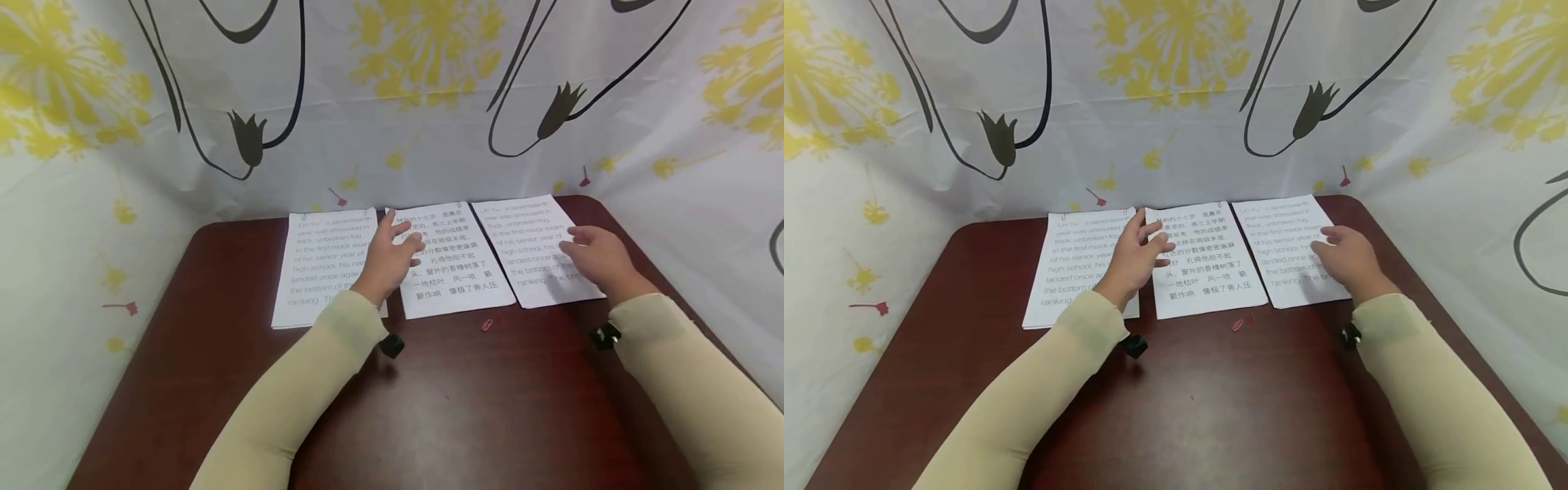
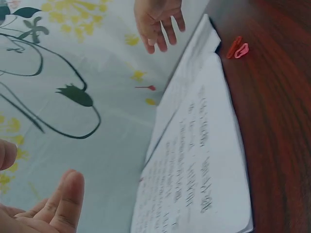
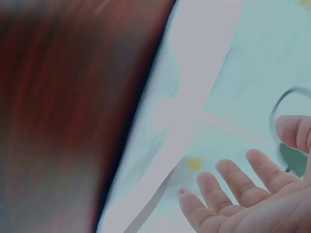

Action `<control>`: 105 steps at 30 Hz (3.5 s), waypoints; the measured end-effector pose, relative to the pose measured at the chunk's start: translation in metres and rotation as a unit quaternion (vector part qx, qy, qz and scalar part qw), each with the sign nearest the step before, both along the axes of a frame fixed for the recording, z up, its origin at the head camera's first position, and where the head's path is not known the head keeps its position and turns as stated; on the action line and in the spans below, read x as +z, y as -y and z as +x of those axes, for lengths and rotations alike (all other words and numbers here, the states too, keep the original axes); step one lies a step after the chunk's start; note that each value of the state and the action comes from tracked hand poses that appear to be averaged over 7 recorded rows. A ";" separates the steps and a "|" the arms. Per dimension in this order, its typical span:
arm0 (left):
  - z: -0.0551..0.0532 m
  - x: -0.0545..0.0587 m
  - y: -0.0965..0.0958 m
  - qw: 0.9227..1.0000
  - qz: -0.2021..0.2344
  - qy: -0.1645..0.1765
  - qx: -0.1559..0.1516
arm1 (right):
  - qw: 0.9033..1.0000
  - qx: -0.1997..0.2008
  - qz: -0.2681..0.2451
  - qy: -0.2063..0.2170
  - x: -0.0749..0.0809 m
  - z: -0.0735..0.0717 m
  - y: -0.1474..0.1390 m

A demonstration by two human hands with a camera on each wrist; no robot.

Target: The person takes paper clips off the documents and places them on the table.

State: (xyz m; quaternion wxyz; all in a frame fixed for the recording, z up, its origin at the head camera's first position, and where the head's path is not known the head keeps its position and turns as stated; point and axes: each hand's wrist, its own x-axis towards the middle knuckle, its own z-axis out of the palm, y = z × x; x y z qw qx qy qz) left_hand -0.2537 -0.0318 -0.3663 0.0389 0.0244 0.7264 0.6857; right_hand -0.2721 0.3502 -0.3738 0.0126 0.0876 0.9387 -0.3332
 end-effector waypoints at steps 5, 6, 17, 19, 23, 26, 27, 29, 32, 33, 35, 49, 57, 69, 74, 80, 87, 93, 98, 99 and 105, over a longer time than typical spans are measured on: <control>0.002 -0.001 0.009 0.999 0.017 -0.013 0.027 | 0.997 0.025 -0.063 -0.029 0.011 0.003 0.043; 0.002 -0.001 0.010 0.999 0.018 -0.015 0.035 | 0.996 0.026 -0.081 -0.032 0.012 0.004 0.050; 0.000 -0.014 0.024 0.992 0.073 -0.042 0.091 | 0.966 0.021 -0.250 -0.059 0.022 0.010 0.087; -0.001 -0.016 0.025 0.991 0.087 -0.040 0.092 | 0.961 0.011 -0.271 -0.055 0.024 0.012 0.088; -0.002 -0.022 0.025 0.991 0.099 -0.020 0.083 | 0.953 0.012 -0.298 -0.048 0.027 0.015 0.089; 0.000 -0.027 0.026 0.991 0.100 0.004 0.084 | 0.952 0.033 -0.300 -0.042 0.028 0.016 0.093; 0.001 -0.029 0.027 0.991 0.101 0.009 0.085 | 0.952 0.040 -0.302 -0.039 0.028 0.016 0.095; 0.003 -0.033 0.029 0.990 0.103 0.017 0.091 | 0.952 0.049 -0.300 -0.034 0.027 0.015 0.101; 0.005 -0.039 0.031 0.989 0.107 0.028 0.096 | 0.955 0.057 -0.290 -0.025 0.026 0.014 0.109; 0.004 -0.040 0.031 0.989 0.108 0.030 0.094 | 0.956 0.059 -0.287 -0.021 0.026 0.013 0.111; 0.003 -0.042 0.029 0.989 0.110 0.036 0.089 | 0.957 0.063 -0.281 -0.014 0.024 0.012 0.113; -0.002 -0.050 0.024 0.990 0.115 0.050 0.069 | 0.954 0.092 -0.283 0.032 0.010 0.005 0.123; -0.002 -0.052 0.025 0.991 0.107 0.058 0.059 | 0.963 0.076 -0.257 0.037 0.003 0.002 0.125; -0.001 -0.055 0.021 0.994 0.079 0.070 0.032 | 0.978 0.091 -0.182 0.040 -0.005 0.003 0.124; -0.002 -0.053 0.020 0.995 0.068 0.070 0.027 | 0.977 0.102 -0.181 0.039 -0.007 0.002 0.123; -0.001 -0.053 0.020 0.995 0.069 0.067 0.025 | 0.976 0.100 -0.190 0.039 -0.008 0.001 0.124; -0.001 -0.055 0.019 0.994 0.076 0.071 0.029 | 0.976 0.100 -0.189 0.043 -0.010 0.001 0.125; -0.002 -0.056 0.019 0.994 0.075 0.071 0.033 | 0.978 0.096 -0.179 0.052 -0.012 0.000 0.125; -0.002 -0.056 0.018 0.994 0.077 0.067 0.034 | 0.979 0.091 -0.173 0.054 -0.013 -0.001 0.124; -0.002 -0.056 0.018 0.994 0.078 0.068 0.034 | 0.980 0.089 -0.171 0.054 -0.013 -0.001 0.124; -0.002 -0.056 0.019 0.993 0.089 0.074 0.032 | 0.979 0.087 -0.178 0.057 -0.015 -0.001 0.124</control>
